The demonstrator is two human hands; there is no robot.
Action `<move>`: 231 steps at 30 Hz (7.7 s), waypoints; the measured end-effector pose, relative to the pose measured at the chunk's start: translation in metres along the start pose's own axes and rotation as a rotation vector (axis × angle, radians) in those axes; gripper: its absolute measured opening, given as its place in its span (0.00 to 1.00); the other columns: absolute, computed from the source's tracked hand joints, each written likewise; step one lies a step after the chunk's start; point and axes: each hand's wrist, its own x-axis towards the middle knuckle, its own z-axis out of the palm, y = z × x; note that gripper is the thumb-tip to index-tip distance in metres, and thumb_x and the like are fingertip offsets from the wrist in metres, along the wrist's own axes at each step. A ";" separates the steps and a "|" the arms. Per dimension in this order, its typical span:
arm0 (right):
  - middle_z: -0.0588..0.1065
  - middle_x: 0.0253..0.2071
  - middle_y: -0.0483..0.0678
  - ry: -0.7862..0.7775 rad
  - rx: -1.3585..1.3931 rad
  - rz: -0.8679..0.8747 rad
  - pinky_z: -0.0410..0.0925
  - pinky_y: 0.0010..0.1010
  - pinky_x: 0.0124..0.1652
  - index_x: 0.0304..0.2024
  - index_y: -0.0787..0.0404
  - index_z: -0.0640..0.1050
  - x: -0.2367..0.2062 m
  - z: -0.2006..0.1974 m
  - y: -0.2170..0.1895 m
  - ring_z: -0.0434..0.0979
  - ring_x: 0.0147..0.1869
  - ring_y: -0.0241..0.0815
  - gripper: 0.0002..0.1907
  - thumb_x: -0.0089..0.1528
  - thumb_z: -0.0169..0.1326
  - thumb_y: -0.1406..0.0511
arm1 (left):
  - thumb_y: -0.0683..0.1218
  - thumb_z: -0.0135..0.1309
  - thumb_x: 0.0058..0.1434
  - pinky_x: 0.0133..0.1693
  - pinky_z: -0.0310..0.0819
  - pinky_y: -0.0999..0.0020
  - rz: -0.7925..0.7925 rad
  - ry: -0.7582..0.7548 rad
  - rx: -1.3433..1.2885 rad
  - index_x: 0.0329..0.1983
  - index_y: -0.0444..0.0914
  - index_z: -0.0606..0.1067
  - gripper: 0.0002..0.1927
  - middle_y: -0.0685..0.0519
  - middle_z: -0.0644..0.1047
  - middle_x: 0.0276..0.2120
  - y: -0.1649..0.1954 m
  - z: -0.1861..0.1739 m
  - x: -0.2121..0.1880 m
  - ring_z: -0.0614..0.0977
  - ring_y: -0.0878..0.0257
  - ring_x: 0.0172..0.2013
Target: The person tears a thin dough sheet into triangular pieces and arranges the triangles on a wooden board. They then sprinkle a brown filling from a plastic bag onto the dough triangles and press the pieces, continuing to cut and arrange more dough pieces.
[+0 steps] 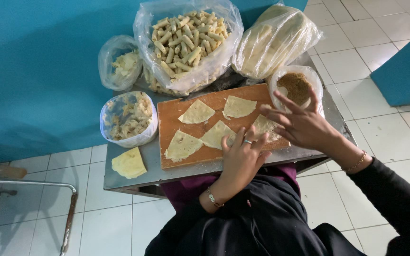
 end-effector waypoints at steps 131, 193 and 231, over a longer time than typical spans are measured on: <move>0.62 0.77 0.47 -0.133 1.046 -0.216 0.47 0.68 0.71 0.69 0.54 0.57 0.246 0.039 -0.186 0.48 0.84 0.54 0.25 0.70 0.41 0.61 | 0.43 0.50 0.73 0.59 0.60 0.64 -0.495 0.899 0.009 0.32 0.40 0.78 0.12 0.58 0.81 0.32 -0.168 -0.202 -0.108 0.82 0.63 0.41; 0.71 0.66 0.67 -0.225 2.088 0.567 0.69 0.27 0.28 0.47 0.44 0.50 0.289 0.058 -0.213 0.79 0.37 0.41 0.15 0.67 0.37 0.70 | 0.42 0.52 0.71 0.58 0.58 0.61 -0.538 0.984 0.036 0.29 0.39 0.76 0.12 0.60 0.78 0.30 -0.195 -0.207 -0.142 0.78 0.64 0.38; 0.74 0.51 0.61 0.041 2.587 0.063 0.58 0.18 0.27 0.63 0.58 0.65 0.028 -0.043 -0.104 0.74 0.39 0.37 0.20 0.81 0.35 0.51 | 0.39 0.55 0.64 0.55 0.60 0.61 -0.289 0.739 -0.172 0.29 0.38 0.78 0.07 0.53 0.77 0.36 -0.109 -0.128 -0.098 0.76 0.56 0.42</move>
